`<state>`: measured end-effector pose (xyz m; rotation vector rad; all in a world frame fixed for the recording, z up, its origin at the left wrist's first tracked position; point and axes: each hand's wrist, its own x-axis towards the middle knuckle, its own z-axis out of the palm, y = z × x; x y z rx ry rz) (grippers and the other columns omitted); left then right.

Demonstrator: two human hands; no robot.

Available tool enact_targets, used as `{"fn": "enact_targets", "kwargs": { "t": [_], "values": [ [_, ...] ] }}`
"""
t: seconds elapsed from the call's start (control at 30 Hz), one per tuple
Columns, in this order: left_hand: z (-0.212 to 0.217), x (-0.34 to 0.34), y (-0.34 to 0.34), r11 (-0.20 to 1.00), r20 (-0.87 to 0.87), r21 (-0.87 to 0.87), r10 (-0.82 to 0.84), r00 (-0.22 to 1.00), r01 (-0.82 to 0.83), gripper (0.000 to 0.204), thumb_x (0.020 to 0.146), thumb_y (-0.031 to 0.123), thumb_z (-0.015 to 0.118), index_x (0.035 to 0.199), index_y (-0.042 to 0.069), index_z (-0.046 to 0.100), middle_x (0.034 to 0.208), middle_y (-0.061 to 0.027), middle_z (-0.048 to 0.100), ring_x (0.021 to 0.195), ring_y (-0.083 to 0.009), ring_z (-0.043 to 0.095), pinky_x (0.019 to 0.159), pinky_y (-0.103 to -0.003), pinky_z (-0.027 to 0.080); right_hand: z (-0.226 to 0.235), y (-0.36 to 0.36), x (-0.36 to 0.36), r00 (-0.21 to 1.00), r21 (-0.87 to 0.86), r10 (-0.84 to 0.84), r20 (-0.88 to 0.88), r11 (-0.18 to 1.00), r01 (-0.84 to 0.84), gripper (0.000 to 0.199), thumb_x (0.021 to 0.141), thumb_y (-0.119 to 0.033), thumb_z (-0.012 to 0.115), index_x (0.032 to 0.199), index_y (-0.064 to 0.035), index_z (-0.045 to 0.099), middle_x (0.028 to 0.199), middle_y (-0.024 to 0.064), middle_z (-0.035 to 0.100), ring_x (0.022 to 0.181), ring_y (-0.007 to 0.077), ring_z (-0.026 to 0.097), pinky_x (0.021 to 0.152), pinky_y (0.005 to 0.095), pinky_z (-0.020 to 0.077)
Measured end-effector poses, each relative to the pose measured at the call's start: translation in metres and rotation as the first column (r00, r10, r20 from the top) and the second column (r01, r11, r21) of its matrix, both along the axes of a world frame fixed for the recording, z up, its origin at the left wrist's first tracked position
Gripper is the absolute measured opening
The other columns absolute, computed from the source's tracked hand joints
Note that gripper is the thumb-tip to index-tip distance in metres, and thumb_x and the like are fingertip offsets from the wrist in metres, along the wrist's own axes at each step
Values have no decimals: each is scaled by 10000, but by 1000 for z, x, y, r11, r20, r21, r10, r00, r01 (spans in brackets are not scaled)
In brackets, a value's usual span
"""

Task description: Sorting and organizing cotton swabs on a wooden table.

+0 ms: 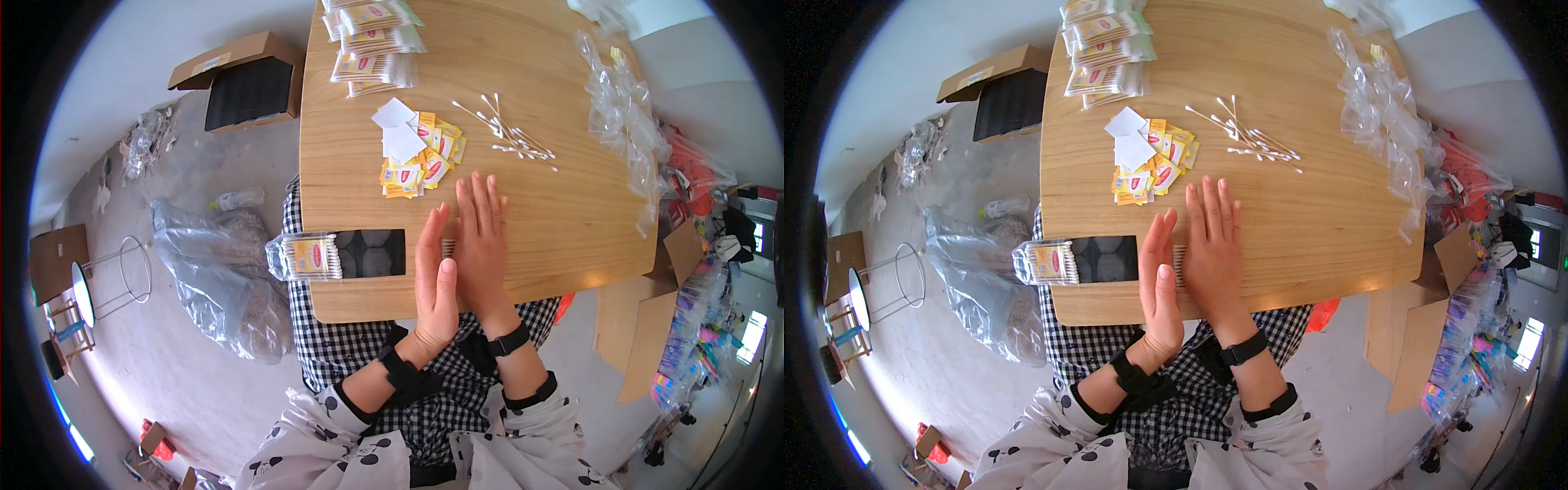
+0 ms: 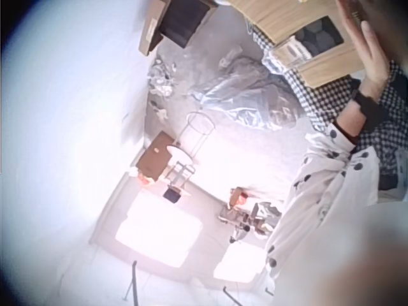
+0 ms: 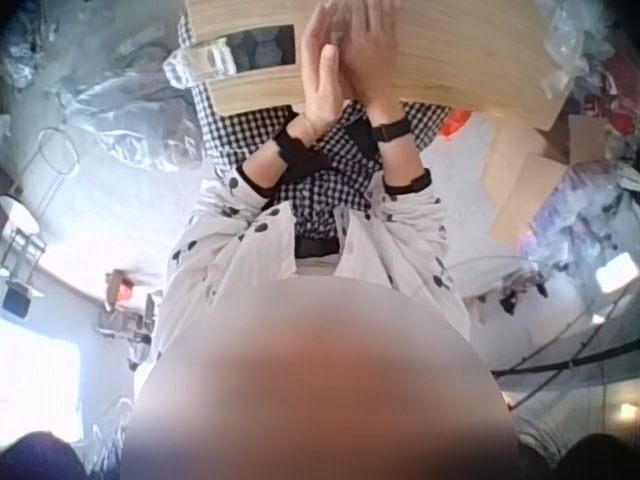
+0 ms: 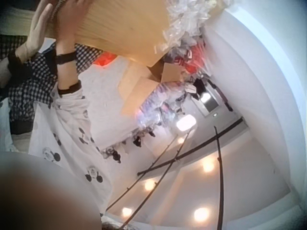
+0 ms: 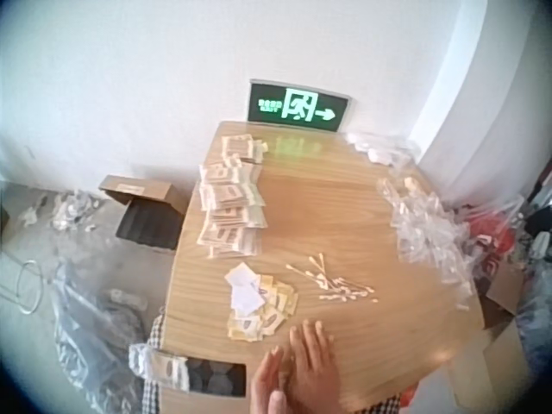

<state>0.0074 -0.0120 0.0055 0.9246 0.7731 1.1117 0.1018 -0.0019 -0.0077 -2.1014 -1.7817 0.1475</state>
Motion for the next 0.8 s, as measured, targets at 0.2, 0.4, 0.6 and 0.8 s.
{"fn": "enact_targets", "kwargs": {
  "t": [0.2,0.4,0.6,0.8],
  "values": [
    [13,-67,33,944,-120,157,308,944,-289,546,1037,306,432,1477,-4,340,1507,-225,387,1423,-316,346,1193,-426,218,-10,2,5,998,24,60,30,998,-61,572,899,23,416,1467,-41,398,1543,159,357,1463,340,273,1187,512,211],
    [6,-172,88,961,-884,265,272,381,-72,234,980,156,538,1136,-2,614,1134,-189,634,1085,-355,582,939,-397,453,-5,9,-20,999,34,16,-52,999,-14,630,862,107,390,1477,-25,373,1548,164,345,1462,349,268,1187,505,219],
    [-10,-158,93,959,-936,282,279,217,-18,355,977,301,560,744,34,552,708,-172,592,676,-387,584,592,-467,453,-1,34,-70,999,13,44,-18,999,-43,662,843,97,416,1490,-13,332,1567,181,299,1468,353,253,1186,505,226],
    [-18,-146,96,972,-940,204,228,255,-120,482,999,404,511,688,48,603,607,-184,585,572,-389,577,527,-466,437,-8,48,-91,997,41,77,7,996,-77,660,841,82,441,1485,-18,345,1564,172,311,1467,333,264,1187,490,243]
  ]
}}
